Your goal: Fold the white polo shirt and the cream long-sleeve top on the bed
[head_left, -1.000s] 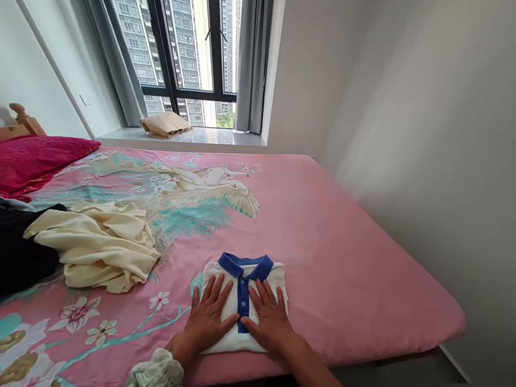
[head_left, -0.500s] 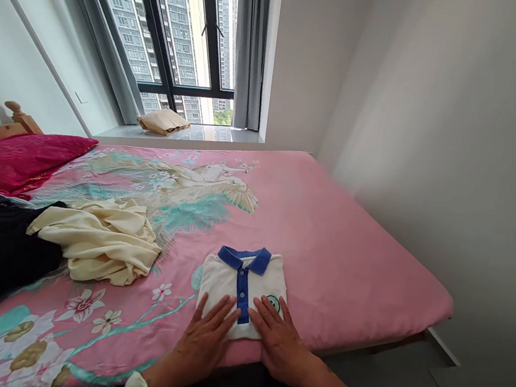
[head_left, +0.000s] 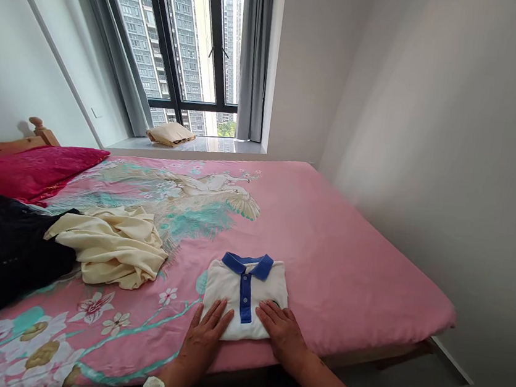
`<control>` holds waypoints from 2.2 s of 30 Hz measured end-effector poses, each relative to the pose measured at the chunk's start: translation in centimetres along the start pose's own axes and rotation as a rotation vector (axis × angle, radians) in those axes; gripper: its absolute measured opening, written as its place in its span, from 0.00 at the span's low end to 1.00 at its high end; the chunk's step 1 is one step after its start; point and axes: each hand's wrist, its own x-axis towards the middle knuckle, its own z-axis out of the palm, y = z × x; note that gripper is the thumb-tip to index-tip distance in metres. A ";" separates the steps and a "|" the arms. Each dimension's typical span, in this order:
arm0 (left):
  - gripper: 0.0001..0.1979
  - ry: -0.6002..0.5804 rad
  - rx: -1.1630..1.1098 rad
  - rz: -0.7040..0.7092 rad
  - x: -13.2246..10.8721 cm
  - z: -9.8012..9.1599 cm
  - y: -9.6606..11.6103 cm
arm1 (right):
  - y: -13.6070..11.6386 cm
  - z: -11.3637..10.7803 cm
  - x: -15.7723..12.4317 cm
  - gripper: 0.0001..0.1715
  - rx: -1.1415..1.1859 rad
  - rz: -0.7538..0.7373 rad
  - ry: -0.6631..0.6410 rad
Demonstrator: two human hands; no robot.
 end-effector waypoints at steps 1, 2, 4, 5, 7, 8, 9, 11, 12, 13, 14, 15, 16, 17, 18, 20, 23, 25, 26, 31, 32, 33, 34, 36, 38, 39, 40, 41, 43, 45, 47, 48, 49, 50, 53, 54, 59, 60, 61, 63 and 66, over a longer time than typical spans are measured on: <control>0.37 0.001 -0.009 0.015 -0.2 -0.2 -0.2 | -0.3 -0.1 -0.3 0.33 0.012 0.011 -0.009; 0.36 -0.006 -0.023 0.042 -0.5 -0.5 -0.4 | -0.7 -0.2 -0.7 0.33 0.027 0.019 -0.031; 0.37 -0.056 -0.056 0.090 -1.5 -1.2 -0.7 | -1.6 -0.5 -1.8 0.34 0.065 0.009 -0.084; 0.37 -0.086 -0.073 0.100 -2.0 -1.6 -0.8 | -1.9 -0.8 -2.3 0.35 0.093 -0.007 -0.100; 0.38 -0.133 -0.117 0.112 -2.5 -2.1 -1.2 | -2.2 -1.6 -2.6 0.32 0.168 -0.009 -0.066; 0.37 -0.142 -0.139 0.112 -2.4 -2.3 -1.5 | -2.0 -2.1 -2.3 0.28 0.204 0.014 -0.009; 0.34 -0.137 -0.158 0.099 -1.9 -2.5 -1.8 | -1.6 -2.7 -1.7 0.23 0.232 0.055 0.063; 0.28 -0.094 -0.183 0.032 0.2 -2.6 -2.7 | -0.2 -3.9 0.6 0.20 0.256 0.176 0.207; 0.26 -0.071 -0.189 -0.019 1.5 -2.6 -3.1 | 0.7 -4.4 2.0 0.20 0.261 0.251 0.247; 0.24 -0.052 -0.191 -0.078 3.0 -2.6 -3.4 | 1.6 -4.8 3.5 0.21 0.271 0.325 0.255; 0.23 -0.048 -0.190 -0.134 4.3 -2.4 -3.6 | 2.5 -5.0 5.0 0.22 0.287 0.395 0.238; 0.23 -0.063 -0.185 -0.186 5.6 -2.2 -3.7 | 3.3 -5.1 6.4 0.23 0.306 0.454 0.205; 0.24 -0.102 -0.180 -0.242 6.6 -1.9 -3.7 | 4.0 -5.0 7.6 0.24 0.324 0.494 0.168; 0.26 -0.157 -0.178 -0.310 7.3 -1.5 -3.6 | 4.6 -4.8 8.6 0.25 0.340 0.515 0.134; 0.28 -0.217 -0.185 -0.384 7.8 -1.0 -3.5 | 5.2 -4.5 9.4 0.26 0.352 0.523 0.111; 0.32 -0.309 -0.226 -0.515 8.0 0.1 -3.4 | 6.0 -3.8 10.3 0.27 0.375 0.526 0.079; 0.33 -0.266 -0.385 -0.594 7.7 1.3 -4.1 | 7.5 -2.8 10.7 0.24 0.438 0.519 0.041; 0.32 -0.173 -0.498 -0.641 7.5 1.3 -5.2 | 8.5 -2.5 10.4 0.27 0.496 0.508 0.022; 0.32 -0.143 -0.536 -0.679 7.3 1.1 -5.8 | 9.0 -2.4 10.1 0.31 0.523 0.507 0.017; 0.36 -0.245 -0.637 -0.812 5.0 -0.5 -7.0 | 10.5 -2.0 8.5 0.36 0.594 0.518 0.015; 0.33 -0.279 -0.711 -0.814 4.3 -0.7 -6.7 | 10.5 -2.0 8.4 0.33 0.609 0.523 0.002; 0.29 -0.308 -0.824 -0.820 3.5 -0.8 -6.3 | 10.5 -1.9 8.5 0.30 0.625 0.533 -0.014; 0.26 -0.334 -0.969 -0.830 2.8 -1.0 -5.8 | 10.5 -1.9 8.8 0.28 0.644 0.545 -0.030; 0.21 -0.400 -1.286 -0.847 1.9 -1.3 -4.7 | 10.2 -2.1 9.5 0.25 0.688 0.572 -0.055; 0.18 -0.474 -1.464 -0.854 1.8 -1.9 -4.1 | 9.8 -2.5 10.1 0.24 0.737 0.593 -0.053; 0.17 -0.505 -1.471 -0.846 2.0 -2.4 -4.1 | 9.5 -2.7 10.2 0.23 0.760 0.601 -0.038; 0.16 -0.504 -1.420 -0.830 2.5 -2.9 -4.4 | 9.1 -3.0 9.9 0.21 0.782 0.611 -0.017; 0.17 -0.472 -1.327 -0.813 3.2 -3.5 -4.9 | 8.7 -3.3 9.4 0.19 0.801 0.621 0.007; 0.18 -0.361 -1.096 -0.771 4.7 -4.5 -6.5 | 7.8 -3.6 7.4 0.14 0.836 0.640 0.045; 0.18 -0.248 -0.915 -0.739 6.3 -5.1 -8.5 | 7.0 -3.5 4.8 0.11 0.856 0.664 0.066; 0.18 -0.157 -0.798 -0.728 7.5 -5.1 -9.7 | 6.3 -2.9 2.1 0.13 0.849 0.691 0.086; 0.19 -0.114 -0.739 -0.718 7.9 -4.8 -9.7 | 6.1 -2.5 1.0 0.14 0.842 0.697 0.110; 0.20 -0.075 -0.689 -0.709 8.1 -4.3 -9.3 | 6.0 -2.2 0.2 0.14 0.839 0.691 0.142; 0.22 -0.037 -0.642 -0.683 8.2 -3.7 -8.4 | 6.0 -1.9 -0.3 0.14 0.842 0.674 0.176; 0.22 0.040 -0.467 -0.479 7.6 -1.6 -3.9 | 6.2 -1.6 0.0 0.14 0.866 0.612 0.234; 0.22 0.044 -0.390 -0.400 7.3 -0.9 -2.2 | 6.2 -1.7 0.5 0.16 0.870 0.600 0.220; 0.25 -0.097 -0.130 -0.265 6.3 0.8 2.9 | 6.1 -2.2 3.6 0.17 0.868 0.553 0.112; 0.25 -0.110 -0.113 -0.261 6.2 0.8 3.1 | 6.0 -2.2 4.0 0.16 0.865 0.548 0.109; 0.26 -0.115 -0.103 -0.258 6.2 0.8 3.1 | 5.9 -2.1 4.2 0.16 0.862 0.545 0.113; 0.25 -0.113 -0.094 -0.258 6.2 0.7 2.9 | 5.7 -2.0 4.5 0.15 0.855 0.541 0.130; 0.25 -0.106 -0.087 -0.251 6.2 0.8 2.6 | 5.3 -1.9 4.8 0.15 0.847 0.533 0.162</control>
